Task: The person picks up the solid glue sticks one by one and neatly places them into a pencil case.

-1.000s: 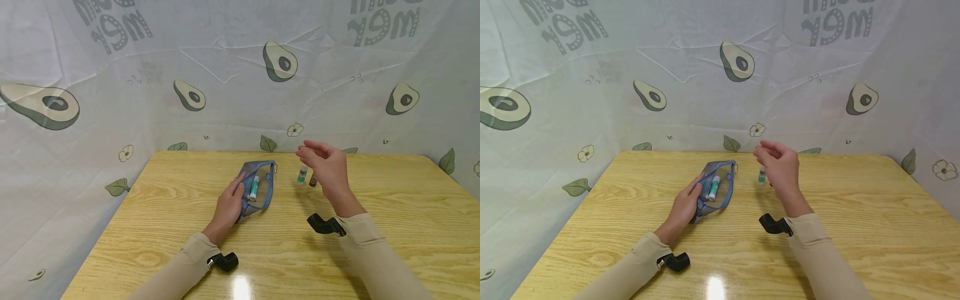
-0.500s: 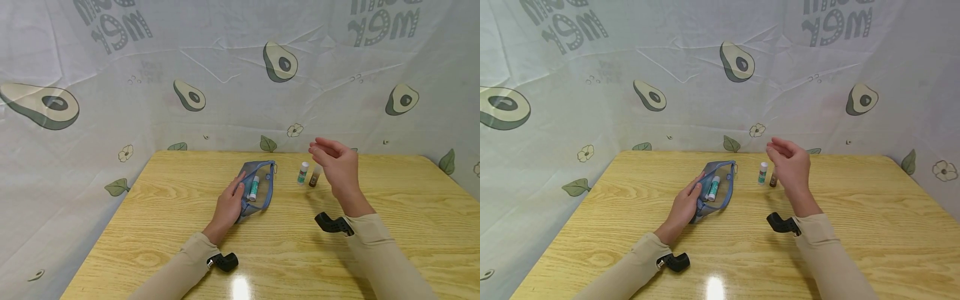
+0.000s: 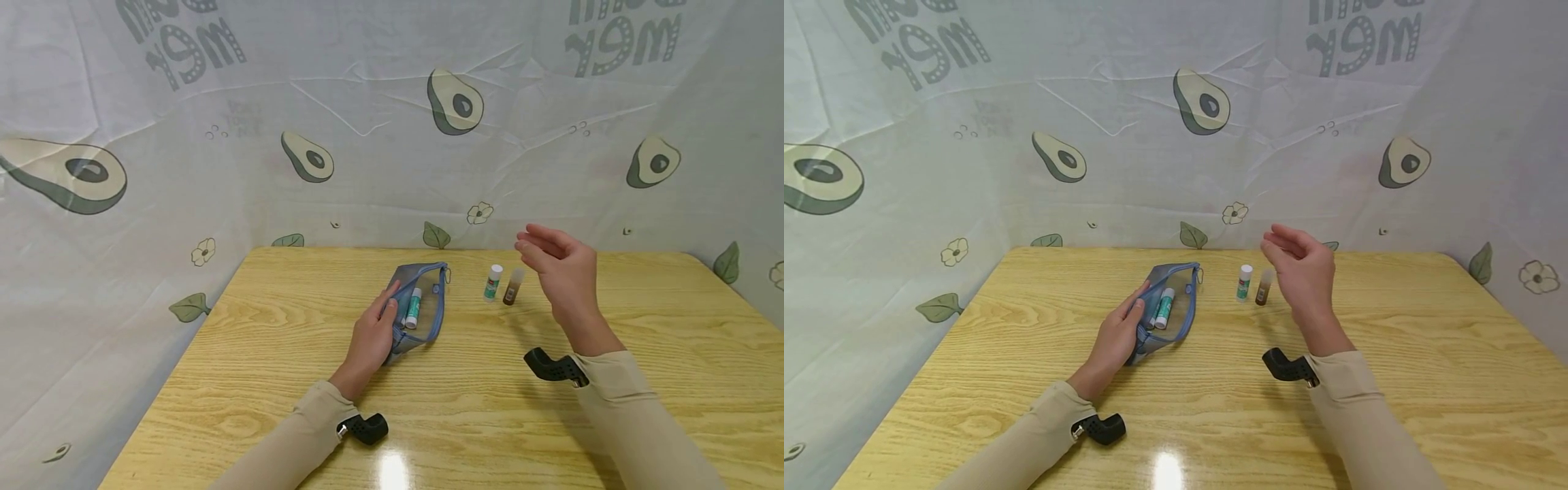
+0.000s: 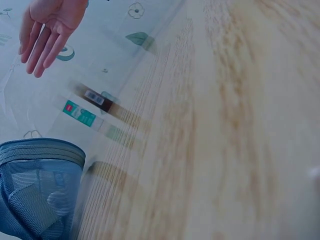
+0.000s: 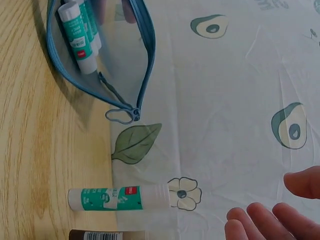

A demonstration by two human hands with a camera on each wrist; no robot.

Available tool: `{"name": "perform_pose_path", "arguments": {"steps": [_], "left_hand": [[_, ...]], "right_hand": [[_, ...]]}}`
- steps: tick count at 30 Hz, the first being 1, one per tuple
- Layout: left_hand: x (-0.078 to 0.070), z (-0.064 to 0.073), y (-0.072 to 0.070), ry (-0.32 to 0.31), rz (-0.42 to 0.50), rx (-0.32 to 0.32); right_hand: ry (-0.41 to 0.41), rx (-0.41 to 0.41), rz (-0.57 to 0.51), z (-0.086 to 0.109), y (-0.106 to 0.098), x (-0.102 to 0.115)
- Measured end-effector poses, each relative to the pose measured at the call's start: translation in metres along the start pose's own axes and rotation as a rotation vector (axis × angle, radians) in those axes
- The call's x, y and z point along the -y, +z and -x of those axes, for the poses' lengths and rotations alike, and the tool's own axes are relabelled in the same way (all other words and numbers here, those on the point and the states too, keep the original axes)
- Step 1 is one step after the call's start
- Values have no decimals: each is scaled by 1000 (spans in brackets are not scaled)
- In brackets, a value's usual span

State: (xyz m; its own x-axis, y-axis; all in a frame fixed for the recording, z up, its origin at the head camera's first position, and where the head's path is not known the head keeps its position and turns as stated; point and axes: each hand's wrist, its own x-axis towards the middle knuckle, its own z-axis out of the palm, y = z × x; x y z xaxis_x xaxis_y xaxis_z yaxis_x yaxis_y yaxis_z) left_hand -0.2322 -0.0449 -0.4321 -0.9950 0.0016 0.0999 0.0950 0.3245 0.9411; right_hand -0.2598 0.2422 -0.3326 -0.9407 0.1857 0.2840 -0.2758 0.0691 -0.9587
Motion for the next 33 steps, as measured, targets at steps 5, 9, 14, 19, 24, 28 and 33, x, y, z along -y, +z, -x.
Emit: {"name": "perform_pose_path", "arguments": {"steps": [5,9,14,19,24,28,33], "left_hand": [[0,0,1,-5,8,2],[-2,0,2,-7,3,9],[-4,1,1,-18,0,7],[-2,0,1,-19,5,7],[-1,-1,2,-3,-2,9],[-1,-1,1,-10,-2,9],[-1,-1,2,-16,-7,4]], "right_hand": [[-1,-12,137,-1,-5,-2],[4,-11,221,-2,-10,-6],[27,-10,273,-3,-12,-11],[53,-15,293,-4,-12,-13],[80,-17,298,-5,-12,-17],[107,-4,277,-6,-11,-20],[125,28,287,-7,-10,-23]]}}
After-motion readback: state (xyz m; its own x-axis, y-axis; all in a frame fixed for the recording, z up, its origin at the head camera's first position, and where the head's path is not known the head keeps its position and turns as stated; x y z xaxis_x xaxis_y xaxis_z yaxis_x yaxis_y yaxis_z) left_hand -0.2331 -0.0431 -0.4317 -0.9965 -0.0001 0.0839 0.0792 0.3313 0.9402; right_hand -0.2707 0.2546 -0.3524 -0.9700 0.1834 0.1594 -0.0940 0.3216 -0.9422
